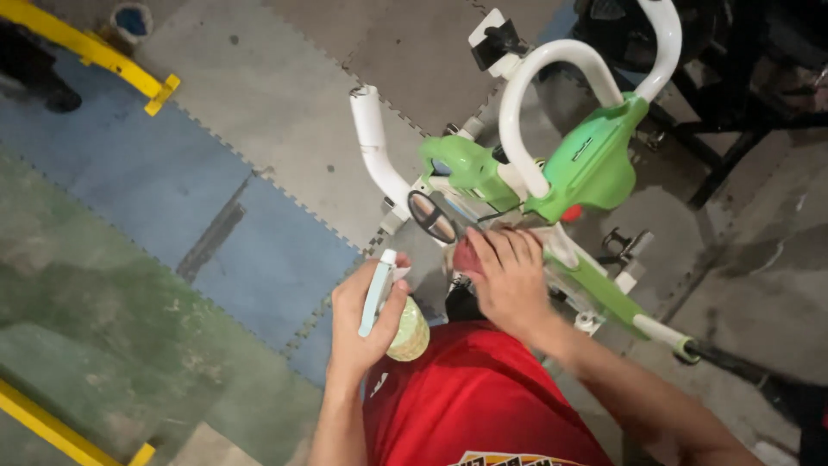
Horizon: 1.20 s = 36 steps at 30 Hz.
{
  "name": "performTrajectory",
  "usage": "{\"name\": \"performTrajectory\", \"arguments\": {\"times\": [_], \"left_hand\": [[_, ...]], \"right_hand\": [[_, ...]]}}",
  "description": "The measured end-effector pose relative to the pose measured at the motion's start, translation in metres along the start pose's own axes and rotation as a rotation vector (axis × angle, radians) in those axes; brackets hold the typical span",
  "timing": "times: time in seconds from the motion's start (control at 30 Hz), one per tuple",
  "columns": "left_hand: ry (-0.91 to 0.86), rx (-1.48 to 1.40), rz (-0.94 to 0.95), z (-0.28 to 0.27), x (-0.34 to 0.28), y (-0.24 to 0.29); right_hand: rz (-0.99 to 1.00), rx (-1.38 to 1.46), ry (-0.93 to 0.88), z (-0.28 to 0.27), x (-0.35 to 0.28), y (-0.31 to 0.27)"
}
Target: Cleaning and wiping down various parts of a stationary exercise bike with a spray bottle and cloth.
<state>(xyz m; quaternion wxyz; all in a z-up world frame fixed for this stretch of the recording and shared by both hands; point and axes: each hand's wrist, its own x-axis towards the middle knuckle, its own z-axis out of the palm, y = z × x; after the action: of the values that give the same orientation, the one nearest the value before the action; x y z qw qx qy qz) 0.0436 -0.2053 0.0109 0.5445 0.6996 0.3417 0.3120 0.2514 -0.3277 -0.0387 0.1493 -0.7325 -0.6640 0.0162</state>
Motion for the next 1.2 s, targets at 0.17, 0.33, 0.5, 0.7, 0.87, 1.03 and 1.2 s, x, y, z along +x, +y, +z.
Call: {"name": "performTrajectory", "arguments": {"times": [0.17,0.33,0.5,0.7,0.87,1.03,1.2], "left_hand": [[-0.035,-0.003,-0.047,-0.028,0.0,-0.014],[-0.112,-0.018,-0.002,-0.037,0.01,-0.019],[-0.173,-0.052,0.07,-0.046,0.016,-0.016],[-0.16,-0.063,0.156,-0.055,0.017,-0.014],[-0.175,-0.053,0.091,-0.063,0.014,-0.016],[-0.161,-0.055,0.101,-0.064,0.009,-0.025],[-0.167,-0.067,0.075,-0.062,0.011,-0.024]], "right_hand": [[0.495,0.102,-0.064,0.0,0.04,-0.045],[0.197,0.135,-0.051,-0.012,0.015,-0.012],[-0.079,-0.184,-0.145,-0.024,-0.014,0.029],[0.358,0.242,0.064,-0.054,0.029,-0.015],[0.072,0.165,0.25,-0.027,0.073,-0.068],[0.481,0.377,-0.025,-0.008,0.098,-0.045],[0.606,0.459,-0.248,0.001,0.124,-0.041]]}}
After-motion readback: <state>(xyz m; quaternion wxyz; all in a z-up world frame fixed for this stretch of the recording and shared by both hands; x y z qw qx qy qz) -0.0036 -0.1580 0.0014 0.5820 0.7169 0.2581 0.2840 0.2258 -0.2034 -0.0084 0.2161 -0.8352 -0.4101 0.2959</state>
